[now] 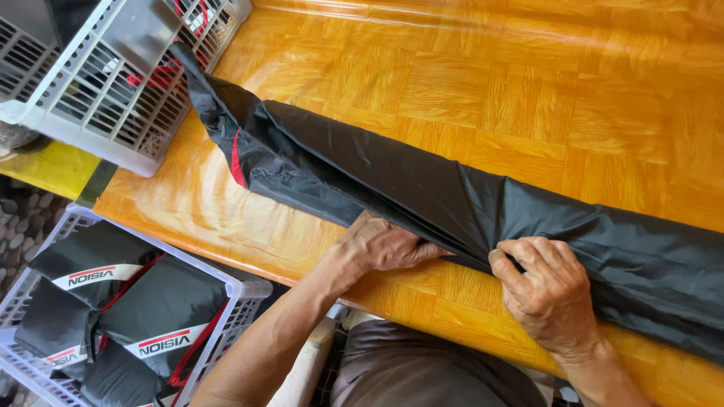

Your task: The person folds a large black fabric sheet on a wooden table. They smooth the material, fold it lengthwise multiple times, and roll it into a compact bundle.

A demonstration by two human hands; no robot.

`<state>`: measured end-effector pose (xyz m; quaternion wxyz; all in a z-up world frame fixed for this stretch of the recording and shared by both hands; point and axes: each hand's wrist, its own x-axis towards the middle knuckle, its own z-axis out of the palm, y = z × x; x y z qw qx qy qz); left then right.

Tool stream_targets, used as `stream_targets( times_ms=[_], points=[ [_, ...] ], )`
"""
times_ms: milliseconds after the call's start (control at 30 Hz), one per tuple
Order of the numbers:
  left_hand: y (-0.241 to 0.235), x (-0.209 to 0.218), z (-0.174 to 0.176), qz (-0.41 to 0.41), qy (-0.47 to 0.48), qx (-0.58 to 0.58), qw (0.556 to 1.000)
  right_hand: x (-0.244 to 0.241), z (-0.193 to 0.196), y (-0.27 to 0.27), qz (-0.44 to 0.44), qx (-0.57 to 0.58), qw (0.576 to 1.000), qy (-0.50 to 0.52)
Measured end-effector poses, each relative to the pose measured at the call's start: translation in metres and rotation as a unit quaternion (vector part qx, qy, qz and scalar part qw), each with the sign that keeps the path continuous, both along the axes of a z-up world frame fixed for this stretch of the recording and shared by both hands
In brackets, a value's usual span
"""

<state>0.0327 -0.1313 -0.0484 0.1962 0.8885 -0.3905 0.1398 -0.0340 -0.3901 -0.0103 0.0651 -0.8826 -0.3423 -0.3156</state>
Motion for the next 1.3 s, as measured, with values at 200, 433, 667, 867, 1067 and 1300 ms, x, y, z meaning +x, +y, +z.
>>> stream_targets(
  times_ms=[200,433,667,867,1067,1300],
  points=[
    [-0.005,0.003,0.024,-0.017,0.025,0.037,0.999,0.012,0.034,-0.004,-0.033,0.009,0.999,0.022],
    [-0.008,0.005,0.037,-0.045,0.004,0.033,0.998,0.133,0.107,-0.034,-0.135,-0.009,0.972,0.193],
    [-0.008,0.01,0.04,-0.056,0.076,0.038,0.995,0.24,0.059,-0.051,-0.219,0.028,0.848,0.482],
    [0.0,0.004,0.045,-0.076,0.101,0.007,0.992,0.144,0.079,-0.036,-0.171,-0.027,0.939,0.296],
    [0.016,-0.007,0.035,-0.097,-0.053,-0.052,0.993,0.019,0.046,-0.051,0.023,-0.036,0.942,0.334],
    [0.007,-0.019,0.035,-0.053,-0.12,0.011,0.991,-0.005,0.006,-0.051,-0.014,-0.077,0.99,0.117]
  ],
)
